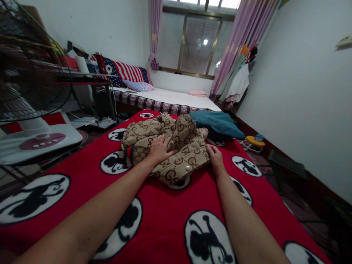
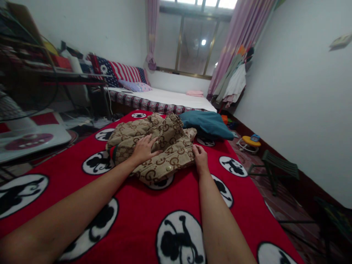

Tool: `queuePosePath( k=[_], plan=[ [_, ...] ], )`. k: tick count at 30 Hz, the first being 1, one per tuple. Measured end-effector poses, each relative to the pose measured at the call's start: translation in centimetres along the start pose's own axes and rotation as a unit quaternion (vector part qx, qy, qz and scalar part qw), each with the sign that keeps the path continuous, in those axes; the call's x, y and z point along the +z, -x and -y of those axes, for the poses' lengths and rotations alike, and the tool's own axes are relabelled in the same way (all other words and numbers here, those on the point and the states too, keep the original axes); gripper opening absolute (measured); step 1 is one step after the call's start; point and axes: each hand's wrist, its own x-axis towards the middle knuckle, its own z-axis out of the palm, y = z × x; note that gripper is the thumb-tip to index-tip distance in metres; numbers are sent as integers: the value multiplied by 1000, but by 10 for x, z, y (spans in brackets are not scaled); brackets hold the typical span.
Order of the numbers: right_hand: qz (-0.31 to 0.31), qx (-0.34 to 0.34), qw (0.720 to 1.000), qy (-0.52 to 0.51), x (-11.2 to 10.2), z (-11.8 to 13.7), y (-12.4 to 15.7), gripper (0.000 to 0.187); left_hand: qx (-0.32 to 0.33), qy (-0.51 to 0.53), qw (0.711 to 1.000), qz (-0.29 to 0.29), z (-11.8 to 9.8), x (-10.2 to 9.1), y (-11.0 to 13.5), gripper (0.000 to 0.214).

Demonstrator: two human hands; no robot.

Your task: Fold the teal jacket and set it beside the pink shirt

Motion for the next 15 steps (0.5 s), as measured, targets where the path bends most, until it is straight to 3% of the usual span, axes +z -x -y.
queuePosePath(
  k=[12, 15],
  plan=[
    [2, -4, 1000, 7, -1, -1, -2, 57, 5, 9, 1000, -17, 0, 0, 0, 74],
    [7, -3, 1000, 3, -2, -4, -2, 56, 11, 25, 999, -28, 1, 0, -1, 62]
  ],
)
